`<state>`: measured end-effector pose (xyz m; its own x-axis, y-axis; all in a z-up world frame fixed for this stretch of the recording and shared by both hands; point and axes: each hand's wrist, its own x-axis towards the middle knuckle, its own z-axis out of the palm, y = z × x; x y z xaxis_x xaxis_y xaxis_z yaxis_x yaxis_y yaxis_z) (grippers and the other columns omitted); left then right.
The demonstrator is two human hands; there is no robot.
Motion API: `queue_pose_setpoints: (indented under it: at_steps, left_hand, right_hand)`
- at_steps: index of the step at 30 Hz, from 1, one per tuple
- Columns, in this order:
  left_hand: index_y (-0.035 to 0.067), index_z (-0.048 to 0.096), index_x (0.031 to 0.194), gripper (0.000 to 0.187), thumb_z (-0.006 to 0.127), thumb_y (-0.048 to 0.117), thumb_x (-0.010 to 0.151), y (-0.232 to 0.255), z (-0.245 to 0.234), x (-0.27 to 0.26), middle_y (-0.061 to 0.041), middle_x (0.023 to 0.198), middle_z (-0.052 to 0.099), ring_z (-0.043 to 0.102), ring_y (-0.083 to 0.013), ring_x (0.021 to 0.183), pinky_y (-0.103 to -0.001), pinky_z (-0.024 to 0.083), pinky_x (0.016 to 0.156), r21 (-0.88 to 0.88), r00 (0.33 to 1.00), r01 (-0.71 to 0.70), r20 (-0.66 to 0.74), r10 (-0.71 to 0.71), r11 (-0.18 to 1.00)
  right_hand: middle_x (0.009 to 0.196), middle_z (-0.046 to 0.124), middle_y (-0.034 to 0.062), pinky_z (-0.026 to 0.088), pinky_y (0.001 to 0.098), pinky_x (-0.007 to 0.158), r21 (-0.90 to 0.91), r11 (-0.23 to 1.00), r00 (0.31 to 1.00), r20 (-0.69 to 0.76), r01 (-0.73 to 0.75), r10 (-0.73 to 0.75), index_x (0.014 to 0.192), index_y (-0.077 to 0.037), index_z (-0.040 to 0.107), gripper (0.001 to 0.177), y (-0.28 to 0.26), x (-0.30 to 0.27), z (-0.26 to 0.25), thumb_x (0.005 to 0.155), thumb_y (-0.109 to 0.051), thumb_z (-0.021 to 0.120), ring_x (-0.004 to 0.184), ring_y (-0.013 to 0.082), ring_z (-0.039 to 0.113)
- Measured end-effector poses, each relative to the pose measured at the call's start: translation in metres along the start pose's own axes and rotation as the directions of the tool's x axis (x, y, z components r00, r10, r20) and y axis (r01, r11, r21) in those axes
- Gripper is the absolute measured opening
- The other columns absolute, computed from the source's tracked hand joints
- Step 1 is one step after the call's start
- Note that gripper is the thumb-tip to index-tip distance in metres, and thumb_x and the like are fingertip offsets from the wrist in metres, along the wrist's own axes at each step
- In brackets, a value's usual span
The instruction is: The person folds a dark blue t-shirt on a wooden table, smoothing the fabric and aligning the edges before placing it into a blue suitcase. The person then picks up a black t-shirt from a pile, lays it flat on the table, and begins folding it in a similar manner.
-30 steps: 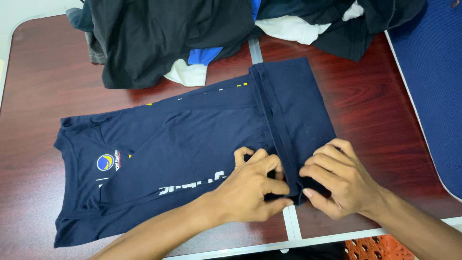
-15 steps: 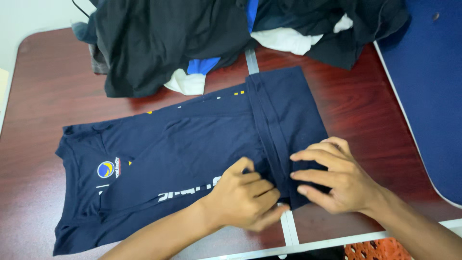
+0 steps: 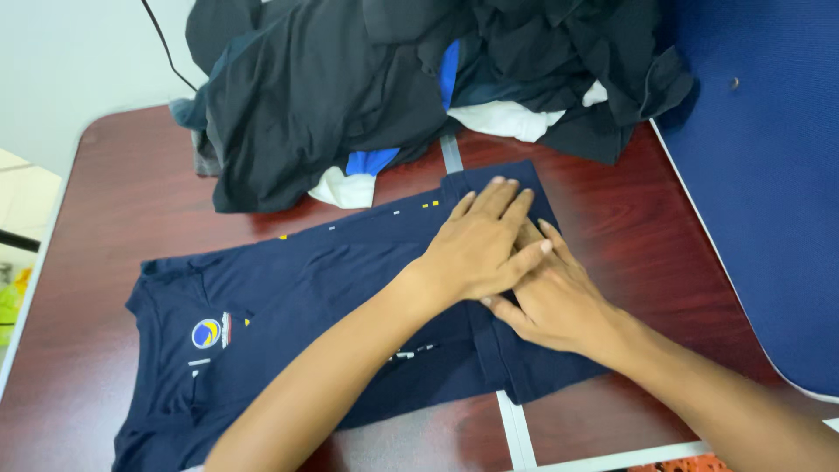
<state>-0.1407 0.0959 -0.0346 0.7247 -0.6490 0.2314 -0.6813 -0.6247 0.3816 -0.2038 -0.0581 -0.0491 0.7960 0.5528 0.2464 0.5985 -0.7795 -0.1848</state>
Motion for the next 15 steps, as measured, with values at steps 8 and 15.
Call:
queue_pose_setpoints:
  at_steps: [8, 15]
  left_hand:
    - [0.008, 0.032, 0.156, 0.079, 0.041, 0.058, 0.095, -0.049, 0.016, 0.035, -0.014, 0.165, 0.024, 0.015, -0.0357, 0.153, -0.064, 0.008, 0.117, 0.137, 0.96, 0.257, 0.082, -0.269, 0.957]
    - [0.013, 0.037, 0.156, 0.064, 0.04, 0.046, 0.102, -0.052, 0.022, 0.028, -0.013, 0.165, 0.03, 0.018, -0.0373, 0.154, -0.068, 0.006, 0.118, 0.114, 0.97, 0.242, -0.015, -0.242, 0.964]
  right_hand:
    - [0.149, 0.031, 0.0409, 0.02, 0.0598, 0.113, 0.015, 0.995, 0.994, -0.033, 0.101, -0.1, 0.145, 0.013, 0.034, 0.1, -0.019, -0.02, -0.008, 0.085, -0.061, 0.062, 0.142, 0.0537, 0.025]
    - [0.152, 0.038, 0.0358, 0.024, 0.0607, 0.116, 0.293, 0.854, 0.88, 0.073, 0.43, -0.468, 0.149, 0.008, 0.039, 0.094, -0.046, -0.04, 0.002, 0.082, -0.047, 0.071, 0.145, 0.0495, 0.034]
